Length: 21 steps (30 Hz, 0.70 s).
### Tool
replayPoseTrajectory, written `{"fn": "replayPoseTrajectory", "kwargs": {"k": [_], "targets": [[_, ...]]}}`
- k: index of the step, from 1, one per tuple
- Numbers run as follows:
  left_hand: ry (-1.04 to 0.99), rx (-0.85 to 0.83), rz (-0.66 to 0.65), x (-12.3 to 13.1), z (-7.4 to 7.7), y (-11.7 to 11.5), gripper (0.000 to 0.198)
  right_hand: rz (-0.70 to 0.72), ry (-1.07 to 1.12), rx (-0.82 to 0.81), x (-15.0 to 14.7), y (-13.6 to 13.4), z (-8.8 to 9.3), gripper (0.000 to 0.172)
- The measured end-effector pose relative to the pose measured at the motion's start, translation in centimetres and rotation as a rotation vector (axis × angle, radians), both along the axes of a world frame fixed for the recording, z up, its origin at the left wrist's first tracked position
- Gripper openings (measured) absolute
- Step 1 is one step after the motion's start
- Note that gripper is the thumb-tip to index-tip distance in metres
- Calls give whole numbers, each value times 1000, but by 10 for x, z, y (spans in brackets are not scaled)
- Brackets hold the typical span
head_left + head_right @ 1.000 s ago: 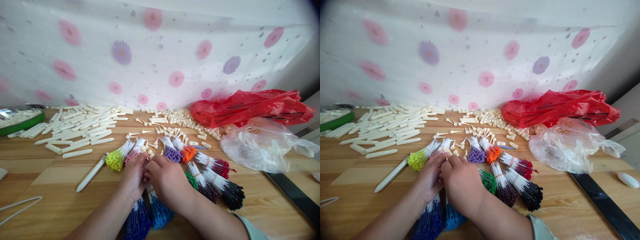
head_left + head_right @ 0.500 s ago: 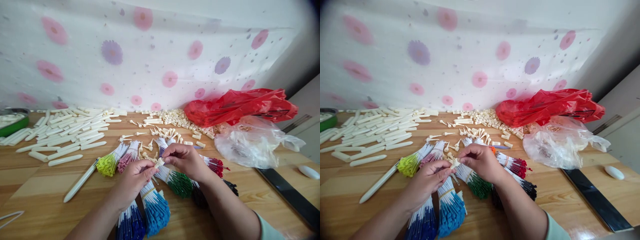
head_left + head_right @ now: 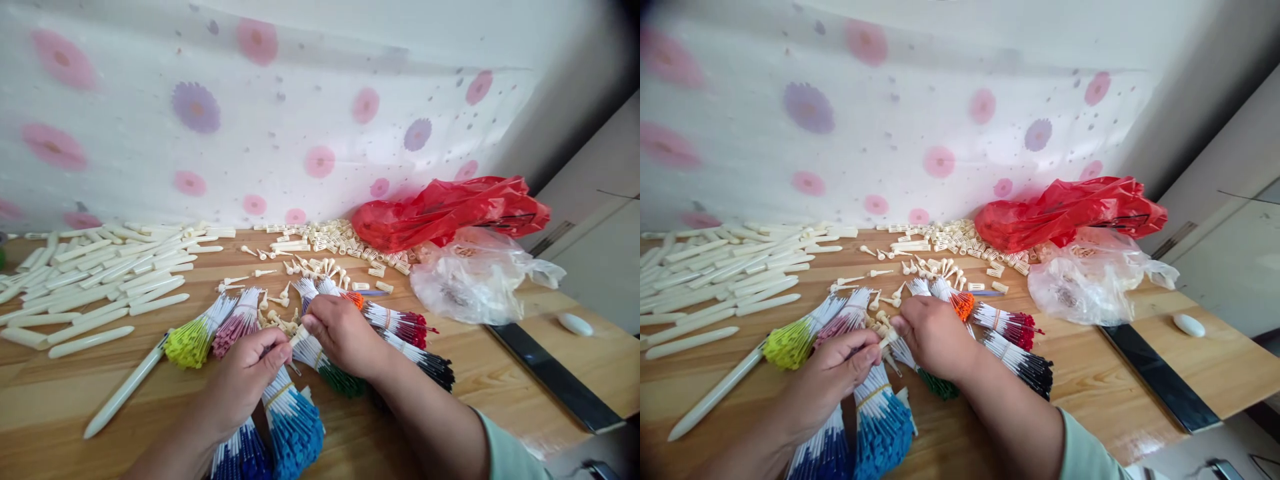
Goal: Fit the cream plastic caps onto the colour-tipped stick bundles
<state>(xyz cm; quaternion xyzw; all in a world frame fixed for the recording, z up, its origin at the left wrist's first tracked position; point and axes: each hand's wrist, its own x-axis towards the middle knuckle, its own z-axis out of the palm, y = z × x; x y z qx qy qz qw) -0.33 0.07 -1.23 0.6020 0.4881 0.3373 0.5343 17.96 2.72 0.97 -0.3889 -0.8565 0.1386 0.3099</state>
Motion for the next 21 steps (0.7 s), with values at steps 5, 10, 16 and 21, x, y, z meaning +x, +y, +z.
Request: {"fn": "replayPoseTrajectory", "kwargs": {"k": [5,10,16,21], "targets": [[-57,-52,3,-1,-2,0,29,-55,63,-48,-1,0,-4,38],[-108,-78,20,-2,-2,1,28,134,280,-216,5,1,0,20],[-72,-70,7,-1,0,0,30,25,100,-82,4,-1,2,32],[-93,-90,-14,-2,2,-1,30,94,141,-88,5,-2,3,25]]}}
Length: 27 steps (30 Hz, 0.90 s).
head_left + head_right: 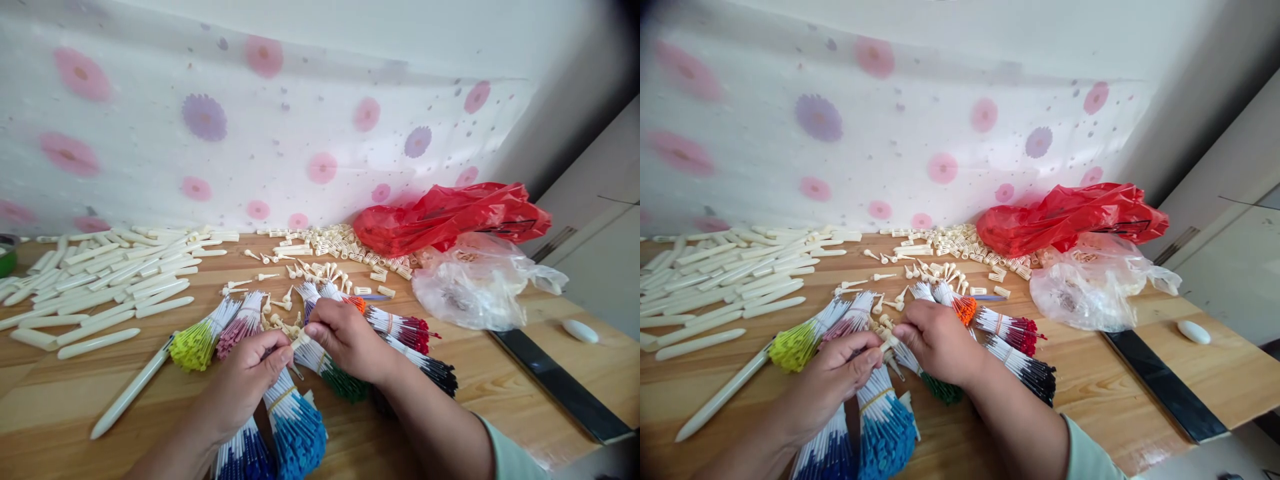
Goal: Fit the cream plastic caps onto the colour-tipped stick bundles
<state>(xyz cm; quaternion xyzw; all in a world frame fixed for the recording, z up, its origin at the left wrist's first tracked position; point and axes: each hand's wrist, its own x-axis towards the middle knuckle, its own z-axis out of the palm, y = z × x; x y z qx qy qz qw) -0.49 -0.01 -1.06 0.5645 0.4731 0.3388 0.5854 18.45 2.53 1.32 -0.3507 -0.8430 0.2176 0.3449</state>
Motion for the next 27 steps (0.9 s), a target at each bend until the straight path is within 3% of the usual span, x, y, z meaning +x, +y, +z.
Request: {"fn": "replayPoseTrajectory", "kwargs": {"k": [3,7,11,15,20,24,27], "targets": [[-7,-27,-2,1,-1,0,29,-74,-100,-16,1,0,0,35],[-29,-23,3,1,-4,1,30,-26,-55,-4,1,0,1,23],[10,-8,-25,-1,-5,2,31,-92,-105,-20,0,0,0,31],[0,-20,-40,-1,-4,2,31,-9,-50,-23,-1,0,0,18],[12,-29,-24,1,-4,2,30,-172,-214,-24,-2,-1,2,31],[2,-31,-9,1,-2,2,31,-7,-87,-49,0,-1,3,18],[19,-26,-6,0,-1,2,31,-36,-107,-33,-1,0,2,24]]}}
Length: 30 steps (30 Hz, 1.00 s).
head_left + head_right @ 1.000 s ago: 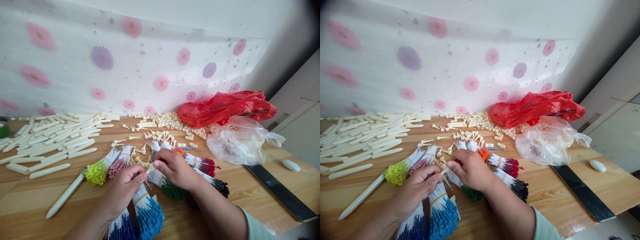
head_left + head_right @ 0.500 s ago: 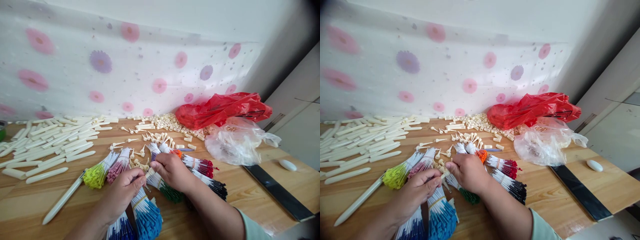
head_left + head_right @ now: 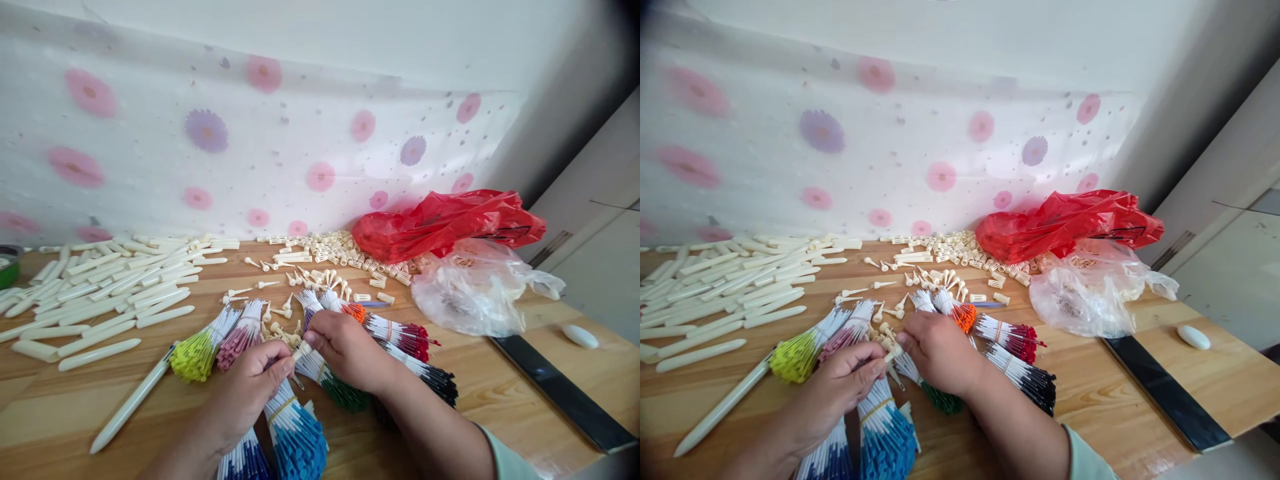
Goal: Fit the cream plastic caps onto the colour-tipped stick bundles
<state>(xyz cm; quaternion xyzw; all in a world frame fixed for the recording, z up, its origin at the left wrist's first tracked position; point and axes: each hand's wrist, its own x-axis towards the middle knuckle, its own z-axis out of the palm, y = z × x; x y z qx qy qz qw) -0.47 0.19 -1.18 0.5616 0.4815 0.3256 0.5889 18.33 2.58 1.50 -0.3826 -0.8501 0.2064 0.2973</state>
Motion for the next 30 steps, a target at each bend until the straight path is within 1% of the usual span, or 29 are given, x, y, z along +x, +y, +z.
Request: {"fn": "replayPoseTrajectory", "kwargs": {"k": [2,4,6,7,10,12,15,17,20,21,22,24,26,28,30], "targets": [[15,12,4,0,0,0,31,-62,-35,0,-1,0,0,30],[22,31,-7,-1,-1,1,31,-61,-12,-11,-2,0,0,25],[27,55,-26,-2,-1,1,32,-23,22,-12,-3,-1,1,17],[30,67,-31,-2,-2,2,32,-23,21,-10,-4,-1,1,16],[52,99,-25,-1,-3,2,33,-132,-49,-19,-8,-2,0,26],[54,109,-17,-1,-3,2,34,-181,-74,-40,-10,-3,0,30],[33,101,-7,-2,-1,2,34,-118,-33,-49,-9,-4,0,25],[57,136,9,-2,2,1,33,-86,-16,-62,-10,-5,-1,24],[129,240,44,0,3,1,30,-101,-48,-144,-11,-2,-1,30],[122,242,64,2,2,1,30,-101,-75,-171,-11,2,0,32],[86,212,92,4,0,2,30,-112,-126,-184,-10,8,1,33],[-68,91,182,5,-3,4,31,-194,-273,-172,-3,27,6,34],[-287,-38,301,2,-3,8,29,-378,-433,-136,11,53,10,36],[-510,-126,409,-4,-1,14,24,-513,-517,-134,28,81,12,40],[-680,-196,494,-12,4,19,20,-579,-626,-154,43,104,9,30]]}}
